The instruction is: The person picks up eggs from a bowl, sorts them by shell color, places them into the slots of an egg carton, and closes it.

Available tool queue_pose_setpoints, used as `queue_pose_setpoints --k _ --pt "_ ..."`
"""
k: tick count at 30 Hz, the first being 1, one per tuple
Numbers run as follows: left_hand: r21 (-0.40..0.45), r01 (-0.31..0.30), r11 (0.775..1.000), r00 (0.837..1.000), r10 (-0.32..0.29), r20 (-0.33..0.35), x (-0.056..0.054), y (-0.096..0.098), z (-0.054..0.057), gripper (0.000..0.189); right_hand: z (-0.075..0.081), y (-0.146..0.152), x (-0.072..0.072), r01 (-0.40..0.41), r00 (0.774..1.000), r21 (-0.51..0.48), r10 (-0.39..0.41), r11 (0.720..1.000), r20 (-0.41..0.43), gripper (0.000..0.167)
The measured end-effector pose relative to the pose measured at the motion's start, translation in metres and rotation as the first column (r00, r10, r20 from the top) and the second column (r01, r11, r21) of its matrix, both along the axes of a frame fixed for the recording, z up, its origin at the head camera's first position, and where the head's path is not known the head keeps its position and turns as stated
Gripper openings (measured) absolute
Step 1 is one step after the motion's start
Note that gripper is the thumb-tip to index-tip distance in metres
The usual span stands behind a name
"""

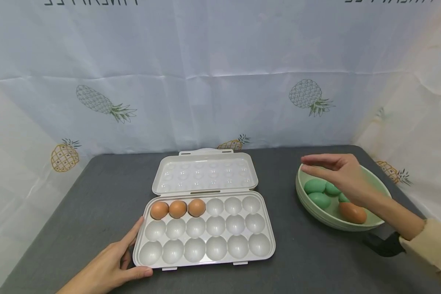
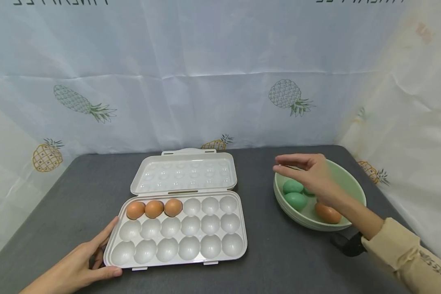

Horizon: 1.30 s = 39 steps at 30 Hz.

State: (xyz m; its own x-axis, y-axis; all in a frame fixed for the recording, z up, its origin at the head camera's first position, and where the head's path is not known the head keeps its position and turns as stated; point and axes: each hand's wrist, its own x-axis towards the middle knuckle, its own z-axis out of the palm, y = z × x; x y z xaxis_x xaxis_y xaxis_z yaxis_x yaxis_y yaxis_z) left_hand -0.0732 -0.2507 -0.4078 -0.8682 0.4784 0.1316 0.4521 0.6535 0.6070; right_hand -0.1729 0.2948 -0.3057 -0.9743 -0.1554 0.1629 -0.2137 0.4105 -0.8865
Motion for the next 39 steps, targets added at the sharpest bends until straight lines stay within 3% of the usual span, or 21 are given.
queue_pose_setpoints --k 9,19,25,28,32,35,39 --pt "0.008 -0.001 1.000 0.999 0.001 -0.051 0.000 0.001 -0.001 0.113 -0.006 0.058 0.010 0.066 0.997 0.097 -0.068 0.993 0.023 0.037" --pt "-0.001 -0.006 1.000 1.000 0.006 -0.016 0.001 0.001 0.000 0.113 -0.012 0.090 0.016 0.052 0.997 0.191 -0.041 0.980 -0.061 0.035" --pt "-0.005 -0.001 1.000 1.000 0.001 -0.011 0.001 0.000 0.000 0.113 -0.019 0.114 0.012 0.008 0.999 0.246 0.006 0.969 -0.054 0.037" --pt "-0.007 -0.001 1.000 1.000 0.001 -0.015 0.000 0.000 0.000 0.113 -0.022 0.123 0.010 -0.042 0.998 0.305 0.056 0.951 -0.035 0.037" --pt "-0.014 -0.005 1.000 1.000 0.005 -0.005 0.001 0.000 0.001 0.113 -0.026 0.130 0.008 -0.183 0.982 0.337 0.191 0.924 0.009 0.038" --pt "-0.015 -0.006 1.000 1.000 0.006 -0.005 0.001 0.000 0.001 0.113 -0.031 0.132 0.005 -0.304 0.950 0.320 0.310 0.897 0.032 0.038" --pt "-0.007 -0.001 1.000 1.000 0.001 -0.017 0.001 0.001 0.000 0.113 -0.039 0.136 -0.002 -0.473 0.879 0.253 0.471 0.844 0.073 0.041"
